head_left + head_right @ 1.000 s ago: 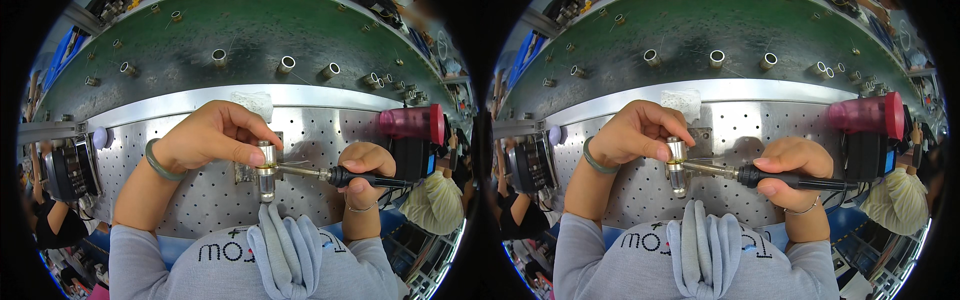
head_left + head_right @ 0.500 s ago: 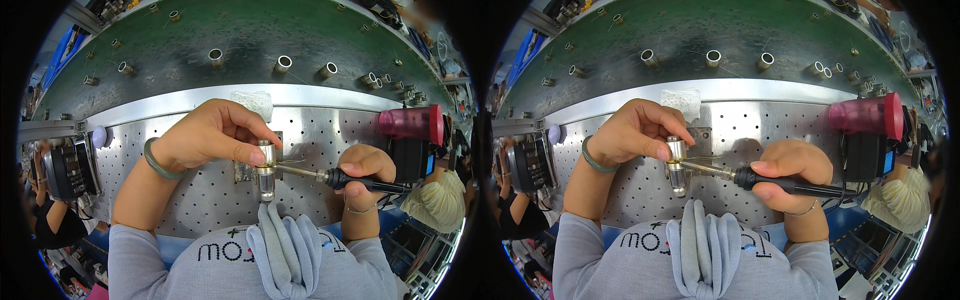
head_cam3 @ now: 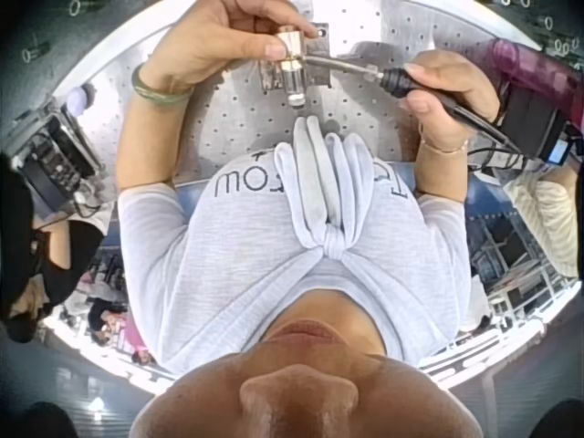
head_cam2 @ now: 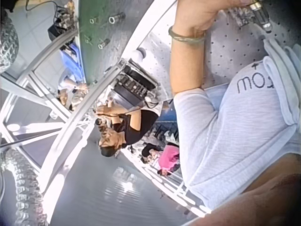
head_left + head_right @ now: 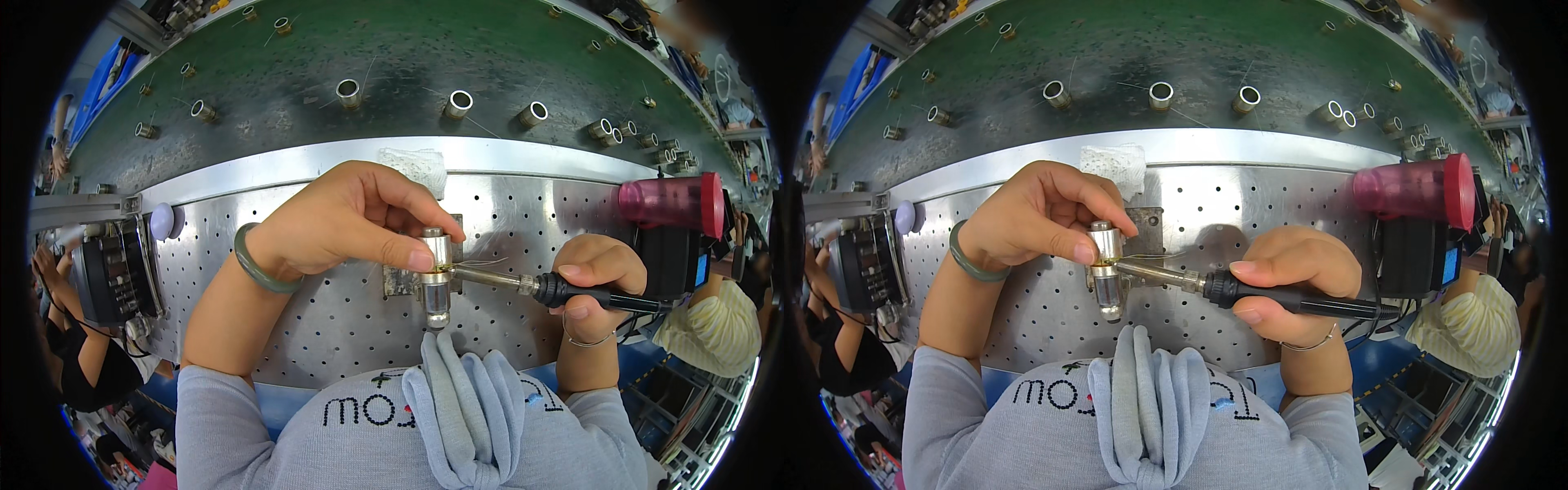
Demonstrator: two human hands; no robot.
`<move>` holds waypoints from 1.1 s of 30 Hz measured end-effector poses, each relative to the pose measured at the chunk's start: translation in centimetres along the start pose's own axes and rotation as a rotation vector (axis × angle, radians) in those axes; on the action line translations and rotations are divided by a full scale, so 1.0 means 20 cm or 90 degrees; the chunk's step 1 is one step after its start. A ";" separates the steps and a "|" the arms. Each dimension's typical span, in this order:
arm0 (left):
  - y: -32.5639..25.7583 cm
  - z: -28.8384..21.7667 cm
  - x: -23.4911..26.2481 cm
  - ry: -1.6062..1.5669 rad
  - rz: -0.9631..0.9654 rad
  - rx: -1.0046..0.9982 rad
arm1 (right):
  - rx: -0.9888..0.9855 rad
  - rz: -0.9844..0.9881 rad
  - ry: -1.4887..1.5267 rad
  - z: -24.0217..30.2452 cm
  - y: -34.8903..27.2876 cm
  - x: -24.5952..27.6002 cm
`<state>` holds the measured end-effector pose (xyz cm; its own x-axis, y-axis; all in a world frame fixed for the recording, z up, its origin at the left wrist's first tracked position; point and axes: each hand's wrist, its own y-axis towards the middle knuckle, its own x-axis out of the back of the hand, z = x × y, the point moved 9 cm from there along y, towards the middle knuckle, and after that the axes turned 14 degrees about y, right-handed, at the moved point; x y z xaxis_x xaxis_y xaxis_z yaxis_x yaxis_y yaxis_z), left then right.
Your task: The person picks up small cylindrical metal components from a conveyor belt and places them into a metal jig. They then use a soldering iron to apply solder to the components while holding them in place. The person repeats this process for multiple components.
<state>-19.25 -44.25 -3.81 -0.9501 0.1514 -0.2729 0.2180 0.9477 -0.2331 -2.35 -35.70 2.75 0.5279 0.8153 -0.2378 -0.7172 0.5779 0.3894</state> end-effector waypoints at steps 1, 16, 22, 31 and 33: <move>0.00 0.00 0.00 0.001 -0.001 0.000 | 0.001 -0.002 -0.001 0.00 0.00 0.00; -0.01 0.00 0.01 0.034 -0.014 0.027 | 0.012 0.012 -0.022 0.02 0.00 -0.03; -0.02 -0.03 -0.01 0.055 -0.022 0.029 | 0.001 -0.052 0.048 0.01 -0.02 0.03; -0.02 -0.03 -0.02 0.034 -0.024 0.024 | -0.012 -0.025 0.013 -0.01 -0.02 0.02; -0.02 -0.02 -0.01 0.036 -0.023 0.022 | -0.011 -0.025 0.014 -0.01 -0.01 0.02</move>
<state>-19.18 -44.51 -3.24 -0.9682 0.1343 -0.2112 0.1905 0.9427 -0.2740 -2.02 -35.51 2.37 0.5456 0.7929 -0.2713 -0.7047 0.6093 0.3635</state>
